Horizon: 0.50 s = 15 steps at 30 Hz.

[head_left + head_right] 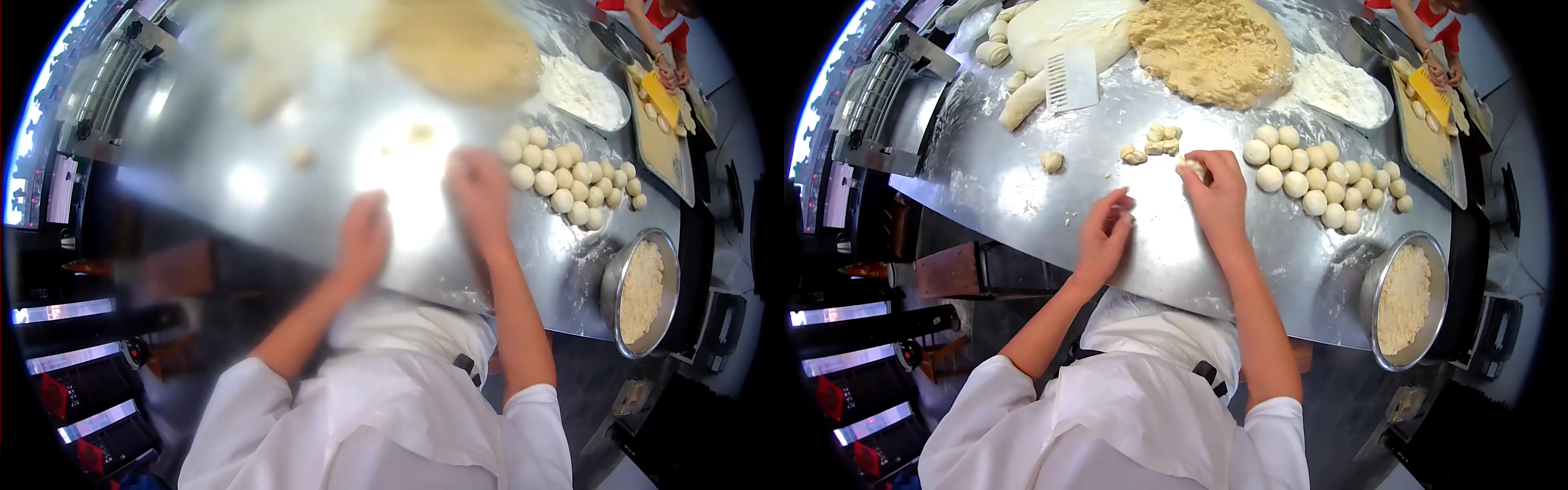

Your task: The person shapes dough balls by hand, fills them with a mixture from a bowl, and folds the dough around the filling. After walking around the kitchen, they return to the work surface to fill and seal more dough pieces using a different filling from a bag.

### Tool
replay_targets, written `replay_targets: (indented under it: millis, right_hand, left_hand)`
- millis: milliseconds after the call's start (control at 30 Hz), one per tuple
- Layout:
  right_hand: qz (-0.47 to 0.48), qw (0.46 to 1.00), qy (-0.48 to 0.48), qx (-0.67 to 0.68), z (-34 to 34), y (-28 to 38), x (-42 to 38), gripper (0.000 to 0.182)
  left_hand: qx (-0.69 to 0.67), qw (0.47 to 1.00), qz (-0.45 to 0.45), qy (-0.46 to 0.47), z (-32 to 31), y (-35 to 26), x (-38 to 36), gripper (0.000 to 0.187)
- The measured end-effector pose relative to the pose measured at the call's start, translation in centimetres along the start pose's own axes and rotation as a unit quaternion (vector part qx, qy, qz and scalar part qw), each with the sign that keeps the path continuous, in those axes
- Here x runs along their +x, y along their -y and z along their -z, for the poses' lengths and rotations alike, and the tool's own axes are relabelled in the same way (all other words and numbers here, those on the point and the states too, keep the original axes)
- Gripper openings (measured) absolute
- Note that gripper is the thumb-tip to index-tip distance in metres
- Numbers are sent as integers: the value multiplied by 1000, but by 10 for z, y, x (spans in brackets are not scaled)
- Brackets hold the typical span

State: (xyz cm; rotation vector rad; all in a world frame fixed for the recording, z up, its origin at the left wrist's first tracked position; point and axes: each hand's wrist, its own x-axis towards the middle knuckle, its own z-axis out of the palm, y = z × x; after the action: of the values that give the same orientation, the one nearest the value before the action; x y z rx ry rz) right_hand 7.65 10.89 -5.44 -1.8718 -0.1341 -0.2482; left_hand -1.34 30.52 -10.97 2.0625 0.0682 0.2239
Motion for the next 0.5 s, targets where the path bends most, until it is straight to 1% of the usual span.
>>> replay_targets:
  millis: [33, 67, 133, 233, 267, 367, 400, 467, 500]
  right_hand:
    - [4, 1000, -6, 8, -10, 1, 11, 25]
    - [44, 999, -6, -21, -22, -7, 21, 29]
    - [125, 989, -3, -75, -47, -24, 37, 37]
    - [219, 942, 87, -238, -57, -24, 35, 46]
    - [163, 947, 150, -231, -55, -31, 42, 50]
    - [97, 981, 100, -134, -44, -41, 41, 55]
    - [47, 986, 85, -132, -42, -41, 36, 61]
    - [96, 974, 100, -179, -45, -43, 41, 63]
    - [121, 969, 103, -190, -51, -40, 42, 64]
  left_hand:
    - [-22, 999, 24, -25, 2, 1, 5, 45]
    - [-45, 997, 47, -51, 5, 2, 9, 49]
    - [-47, 996, 30, -64, 5, 18, 17, 51]
    - [-69, 995, 34, -71, 3, 27, 25, 53]
    - [-74, 994, 32, -71, 1, 28, 28, 54]
    - [-83, 994, 25, -63, 1, 23, 39, 55]
    - [-91, 994, 31, -54, 2, 20, 43, 55]
    - [-125, 990, 69, -17, 0, 11, 57, 54]
    - [-154, 985, 73, 2, -2, 8, 63, 53]
